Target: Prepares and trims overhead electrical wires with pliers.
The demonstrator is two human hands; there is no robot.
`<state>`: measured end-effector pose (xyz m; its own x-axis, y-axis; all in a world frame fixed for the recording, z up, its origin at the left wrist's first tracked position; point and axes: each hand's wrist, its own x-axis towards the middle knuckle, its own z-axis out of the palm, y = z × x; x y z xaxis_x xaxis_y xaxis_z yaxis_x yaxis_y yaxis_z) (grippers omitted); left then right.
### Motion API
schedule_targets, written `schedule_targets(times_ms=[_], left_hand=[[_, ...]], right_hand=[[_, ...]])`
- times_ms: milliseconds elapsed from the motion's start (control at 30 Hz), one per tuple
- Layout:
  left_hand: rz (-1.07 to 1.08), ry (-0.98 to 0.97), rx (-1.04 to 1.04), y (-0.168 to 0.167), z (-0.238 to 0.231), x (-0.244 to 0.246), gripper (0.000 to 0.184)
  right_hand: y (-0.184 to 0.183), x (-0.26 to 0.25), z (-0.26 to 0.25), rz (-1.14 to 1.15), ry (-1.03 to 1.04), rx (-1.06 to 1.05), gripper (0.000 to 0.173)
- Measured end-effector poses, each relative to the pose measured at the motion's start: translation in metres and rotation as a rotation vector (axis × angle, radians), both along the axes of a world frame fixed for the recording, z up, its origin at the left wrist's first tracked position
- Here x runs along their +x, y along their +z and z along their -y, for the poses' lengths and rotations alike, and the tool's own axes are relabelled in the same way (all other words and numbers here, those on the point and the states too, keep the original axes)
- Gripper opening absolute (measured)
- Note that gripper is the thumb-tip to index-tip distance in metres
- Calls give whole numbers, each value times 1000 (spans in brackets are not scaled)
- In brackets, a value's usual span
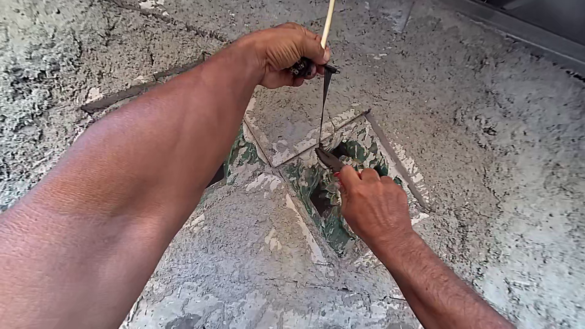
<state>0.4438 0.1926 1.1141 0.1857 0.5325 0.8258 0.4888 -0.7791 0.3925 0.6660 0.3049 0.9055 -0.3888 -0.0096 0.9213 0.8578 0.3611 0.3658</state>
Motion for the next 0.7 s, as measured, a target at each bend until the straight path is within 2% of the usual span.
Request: schedule_targets(times_ms=[133,267,367,433,567,700], left_hand=[[19,47,-24,-1,-4,0,15],[38,75,-9,-2,-6,-2,16],[40,82,0,0,-1,-7,14],[20,115,-10,2,4,-9,14],[-8,185,-36,3,13,-10,16],[-20,213,-31,4,13,-5,16]], right_hand=[[-1,22,6,-78,49,-120,25],[-20,37,10,-86,135,-230,20],[-41,48,2,-46,195,-490,20],[-46,53,-1,-79,269,-562,22],[-13,51,15,-172,369,-457,26],[46,41,23,-111,405,-540,31]])
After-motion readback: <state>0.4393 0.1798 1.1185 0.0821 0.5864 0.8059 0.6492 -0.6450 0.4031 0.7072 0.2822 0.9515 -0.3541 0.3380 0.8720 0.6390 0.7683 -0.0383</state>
